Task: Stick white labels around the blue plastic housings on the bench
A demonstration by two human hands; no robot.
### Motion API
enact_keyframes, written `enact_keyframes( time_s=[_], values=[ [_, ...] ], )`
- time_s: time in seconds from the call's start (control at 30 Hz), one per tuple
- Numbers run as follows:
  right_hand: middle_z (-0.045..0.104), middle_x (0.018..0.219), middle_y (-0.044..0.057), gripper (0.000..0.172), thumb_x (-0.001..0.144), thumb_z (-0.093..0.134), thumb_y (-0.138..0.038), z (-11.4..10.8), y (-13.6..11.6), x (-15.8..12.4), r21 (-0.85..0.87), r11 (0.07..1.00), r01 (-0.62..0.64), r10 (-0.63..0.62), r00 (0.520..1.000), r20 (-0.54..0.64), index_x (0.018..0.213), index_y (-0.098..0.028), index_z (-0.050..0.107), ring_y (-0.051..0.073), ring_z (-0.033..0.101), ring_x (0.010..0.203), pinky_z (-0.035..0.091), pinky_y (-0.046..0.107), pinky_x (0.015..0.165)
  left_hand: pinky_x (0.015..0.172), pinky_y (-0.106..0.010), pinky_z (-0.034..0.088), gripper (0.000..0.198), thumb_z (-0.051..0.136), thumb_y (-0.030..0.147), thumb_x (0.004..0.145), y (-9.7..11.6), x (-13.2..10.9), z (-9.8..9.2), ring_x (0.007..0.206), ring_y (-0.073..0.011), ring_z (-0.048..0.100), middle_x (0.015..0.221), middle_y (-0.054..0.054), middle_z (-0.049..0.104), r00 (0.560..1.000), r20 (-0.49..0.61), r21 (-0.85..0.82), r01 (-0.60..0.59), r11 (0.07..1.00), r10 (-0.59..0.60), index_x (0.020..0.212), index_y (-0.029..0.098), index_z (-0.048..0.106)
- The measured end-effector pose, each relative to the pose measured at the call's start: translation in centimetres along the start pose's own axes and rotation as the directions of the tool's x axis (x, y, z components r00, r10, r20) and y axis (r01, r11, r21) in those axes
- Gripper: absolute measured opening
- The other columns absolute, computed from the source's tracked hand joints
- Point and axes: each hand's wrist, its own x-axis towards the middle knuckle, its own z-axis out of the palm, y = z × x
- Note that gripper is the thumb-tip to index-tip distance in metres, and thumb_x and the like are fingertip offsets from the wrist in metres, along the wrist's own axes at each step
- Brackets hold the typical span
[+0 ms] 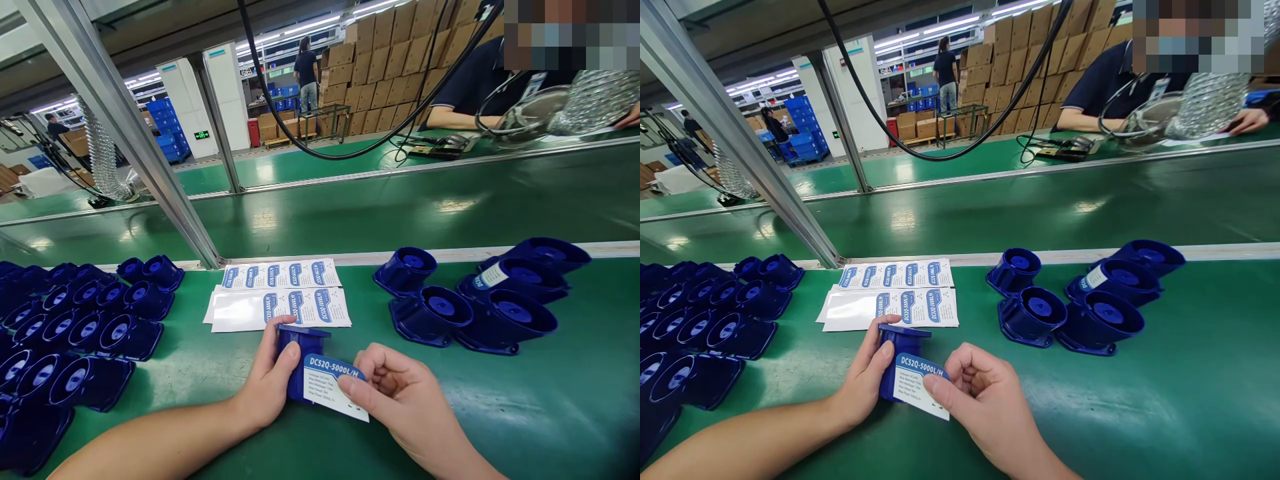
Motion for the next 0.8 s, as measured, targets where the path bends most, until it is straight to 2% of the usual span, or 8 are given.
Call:
enact_keyframes(
  time_s=[0.8],
  values=[
    [0.053, 0.057, -0.004, 0.054, 0.068, 0.092, -0.06, 0.07, 0.11, 0.11, -0.013, 1.0, 0.006, -0.006, 1.0, 0.0, 0.063, -0.022, 0.053, 0.013, 0.048, 0.055, 0.037, 0.029, 0.054, 0.11, -0.043, 0.046, 0.051, 0.061, 0.061, 0.099, 0.02, -0.04, 0.11, 0.135, -0.0324, 0.056, 0.149, -0.009, 0.06, 1.0, -0.011, -0.014, -0.006, 1.0, 0.006, 0.135, 0.026, 0.051]
  ],
)
